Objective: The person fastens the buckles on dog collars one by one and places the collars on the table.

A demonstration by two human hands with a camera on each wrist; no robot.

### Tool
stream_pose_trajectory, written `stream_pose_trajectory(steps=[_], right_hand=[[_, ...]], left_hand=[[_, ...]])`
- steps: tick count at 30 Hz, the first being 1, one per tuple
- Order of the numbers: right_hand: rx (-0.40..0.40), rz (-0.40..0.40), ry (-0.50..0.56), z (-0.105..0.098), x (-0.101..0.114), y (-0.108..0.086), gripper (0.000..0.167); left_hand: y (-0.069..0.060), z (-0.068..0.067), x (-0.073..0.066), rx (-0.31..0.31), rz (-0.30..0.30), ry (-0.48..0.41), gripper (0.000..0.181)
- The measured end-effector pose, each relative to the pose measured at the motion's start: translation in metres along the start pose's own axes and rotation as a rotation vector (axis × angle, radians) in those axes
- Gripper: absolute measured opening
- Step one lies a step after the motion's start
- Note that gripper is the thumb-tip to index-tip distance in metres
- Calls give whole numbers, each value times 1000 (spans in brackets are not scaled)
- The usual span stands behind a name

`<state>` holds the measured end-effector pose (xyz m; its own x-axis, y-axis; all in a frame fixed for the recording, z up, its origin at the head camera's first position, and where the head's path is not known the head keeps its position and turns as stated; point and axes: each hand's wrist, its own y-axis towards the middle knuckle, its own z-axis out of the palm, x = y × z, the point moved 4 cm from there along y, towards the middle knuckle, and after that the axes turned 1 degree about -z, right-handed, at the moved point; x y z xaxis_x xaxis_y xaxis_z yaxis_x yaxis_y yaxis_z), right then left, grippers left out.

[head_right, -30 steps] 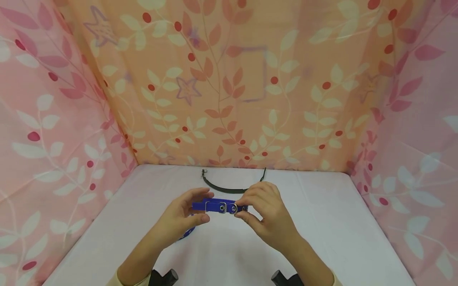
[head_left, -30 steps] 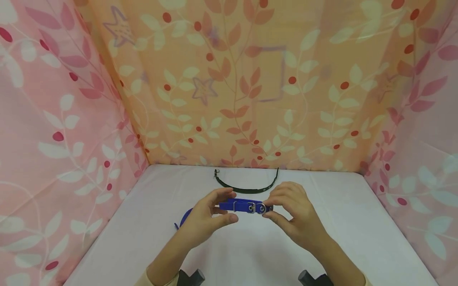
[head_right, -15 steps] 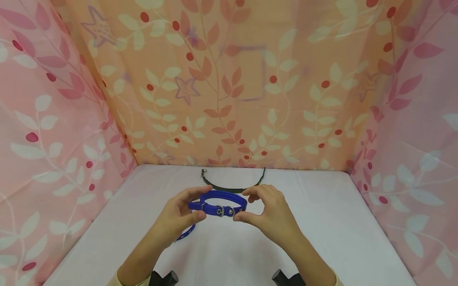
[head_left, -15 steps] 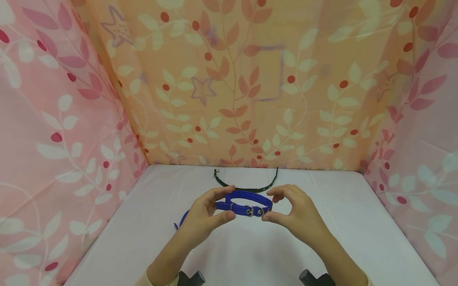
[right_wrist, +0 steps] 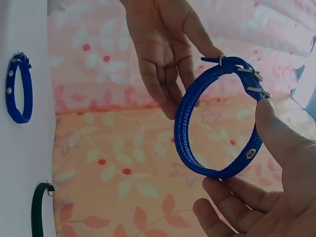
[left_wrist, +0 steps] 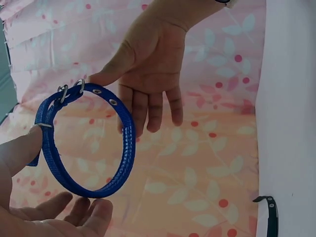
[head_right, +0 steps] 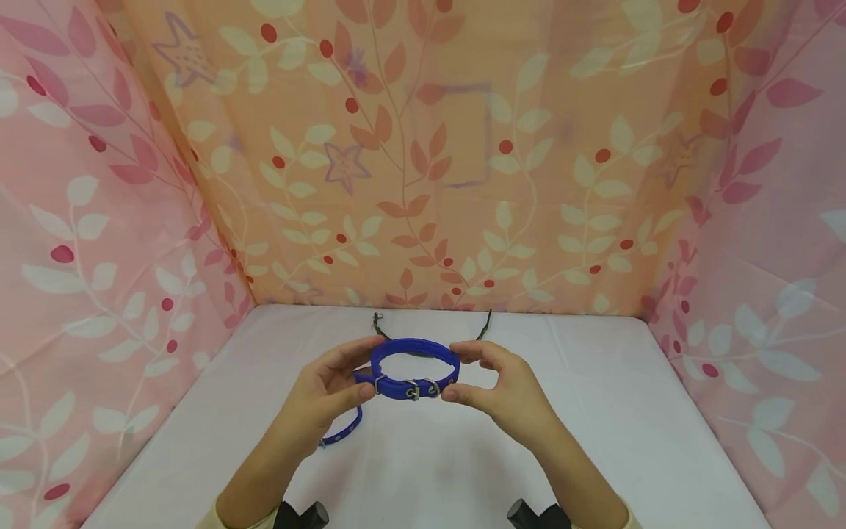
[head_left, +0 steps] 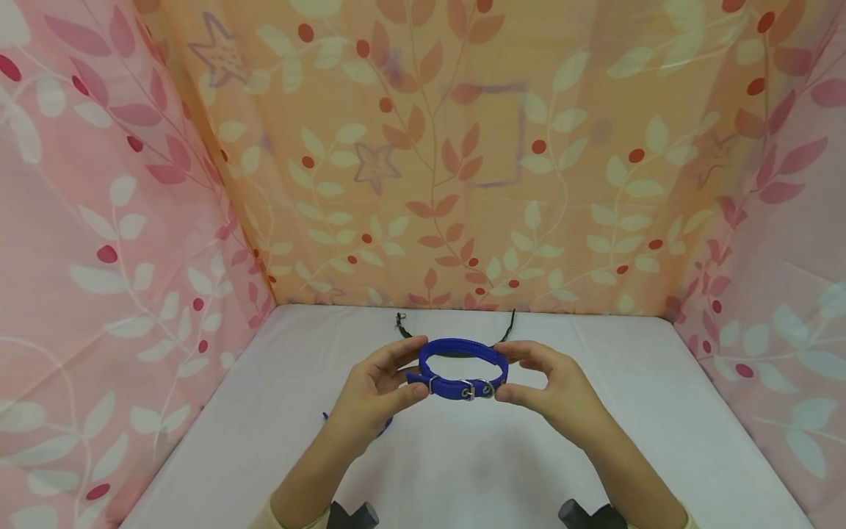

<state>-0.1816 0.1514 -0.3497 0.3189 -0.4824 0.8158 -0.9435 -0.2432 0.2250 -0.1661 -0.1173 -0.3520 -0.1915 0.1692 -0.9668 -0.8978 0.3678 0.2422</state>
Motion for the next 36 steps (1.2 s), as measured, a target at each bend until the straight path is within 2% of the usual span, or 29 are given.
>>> stream_pose_trajectory(steps=[3,7,11,15,18,22,26,30,36], right_hand=[[-10,-24,28,-1,0,1,56],[-26,-48,44,-3,0,2,57],[-26,-57,55,-2,-2,3,58],[-20,-91,70,-2,-4,6,60],[-12,-106,76,-2,-6,8,62],[-7,-117,74,-3,-9,13,66],[11,-124,60,2,-17,19,65],[24,-95,64,13,-30,24,64],[37,-55,79,34,-50,29,64]], left_hand=[[0,-1,1,-37,-37,0,65],[1,-3,3,-79,-47,103,60],[2,-6,6,-96,8,255,55],[3,-8,7,-87,76,340,55],[4,-6,6,-82,104,383,57],[6,-5,7,-93,89,445,59],[8,-10,14,-122,35,495,60],[13,-17,28,-143,0,527,59],[15,-32,51,-163,-36,514,56]])
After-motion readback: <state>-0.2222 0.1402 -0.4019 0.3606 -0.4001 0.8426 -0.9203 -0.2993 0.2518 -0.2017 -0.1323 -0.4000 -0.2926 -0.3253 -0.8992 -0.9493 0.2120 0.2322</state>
